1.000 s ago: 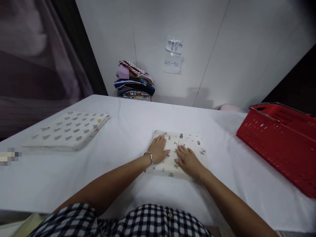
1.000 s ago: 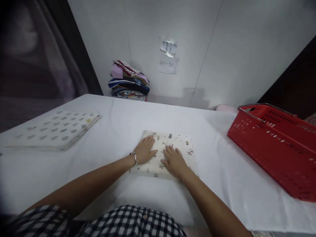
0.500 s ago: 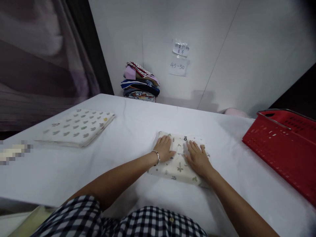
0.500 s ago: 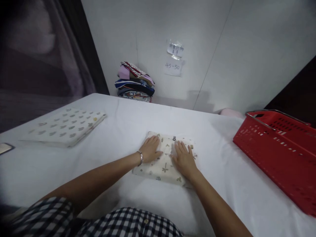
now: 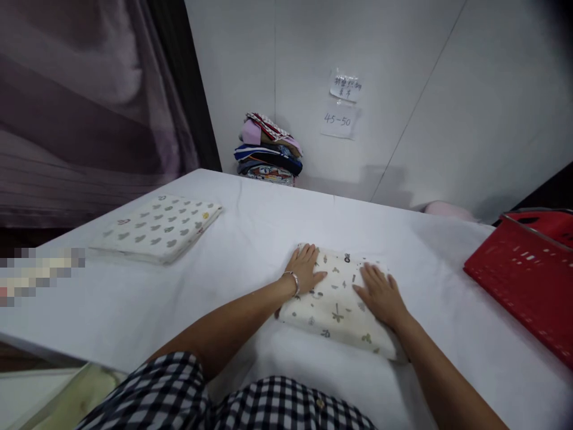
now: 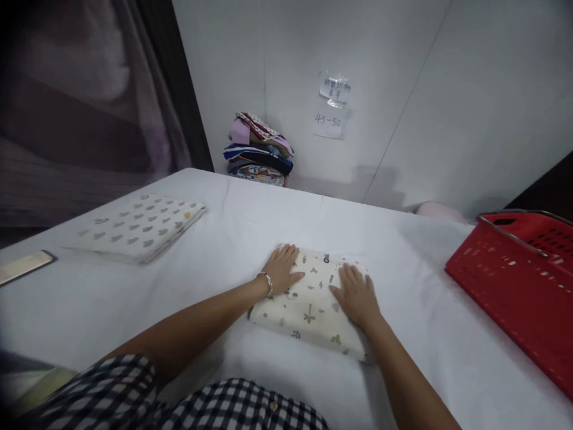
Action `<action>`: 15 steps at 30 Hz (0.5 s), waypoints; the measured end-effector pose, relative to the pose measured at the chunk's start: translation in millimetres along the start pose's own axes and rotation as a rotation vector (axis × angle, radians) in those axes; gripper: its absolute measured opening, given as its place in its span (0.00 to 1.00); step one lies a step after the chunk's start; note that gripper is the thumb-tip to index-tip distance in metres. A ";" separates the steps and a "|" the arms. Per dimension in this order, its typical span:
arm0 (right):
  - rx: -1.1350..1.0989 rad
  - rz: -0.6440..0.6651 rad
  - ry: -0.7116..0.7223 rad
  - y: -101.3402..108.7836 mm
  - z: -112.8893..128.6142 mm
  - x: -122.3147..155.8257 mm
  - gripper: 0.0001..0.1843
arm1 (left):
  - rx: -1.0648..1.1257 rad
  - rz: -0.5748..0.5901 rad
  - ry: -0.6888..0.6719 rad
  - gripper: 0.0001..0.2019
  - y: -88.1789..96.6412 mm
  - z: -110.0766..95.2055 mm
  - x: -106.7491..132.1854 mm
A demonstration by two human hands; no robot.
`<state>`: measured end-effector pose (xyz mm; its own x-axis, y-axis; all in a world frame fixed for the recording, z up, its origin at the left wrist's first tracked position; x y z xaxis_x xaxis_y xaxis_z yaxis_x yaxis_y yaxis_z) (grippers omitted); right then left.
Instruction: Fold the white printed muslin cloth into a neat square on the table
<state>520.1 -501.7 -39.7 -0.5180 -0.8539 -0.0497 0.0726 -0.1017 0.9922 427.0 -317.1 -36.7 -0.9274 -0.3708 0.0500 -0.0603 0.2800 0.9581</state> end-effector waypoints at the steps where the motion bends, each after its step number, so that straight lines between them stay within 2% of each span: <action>1: -0.015 -0.020 -0.058 0.6 -13.7 4.8 0.34 | 0.006 -0.002 -0.004 0.39 0.7 -0.8 0.1; 4: -0.163 -0.057 -0.120 -2.1 -39.1 16.5 0.36 | 0.031 -0.005 -0.011 0.38 2.7 -1.9 0.2; 7: -0.411 -0.095 -0.140 -2.7 -44.8 27.5 0.39 | 0.091 -0.033 -0.002 0.35 7.4 3.7 -0.5; 9: -0.551 -0.141 -0.216 0.7 -46.9 39.9 0.41 | 0.145 -0.082 0.075 0.34 14.0 17.7 -1.5; 12: -0.657 -0.166 -0.406 3.4 -51.2 67.8 0.44 | 0.231 -0.133 0.265 0.33 24.1 47.0 -2.6; 15: -0.626 -0.152 -0.491 7.6 -48.3 92.8 0.45 | 0.351 -0.071 0.398 0.34 26.9 65.4 -7.3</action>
<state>513.8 -606.4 -42.3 -0.8651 -0.5011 0.0219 0.3598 -0.5896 0.7231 408.0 -249.0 -29.8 -0.7089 -0.6877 0.1566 -0.3014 0.4961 0.8143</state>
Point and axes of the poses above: each hand's wrist, its own x-axis away from the middle knuckle, its own y-axis out of the back of the hand, z = x × y, the point moved 8 cm from there along -x, towards the middle knuckle, and after that the axes turned 7 degrees about y, right-handed, at the moved point
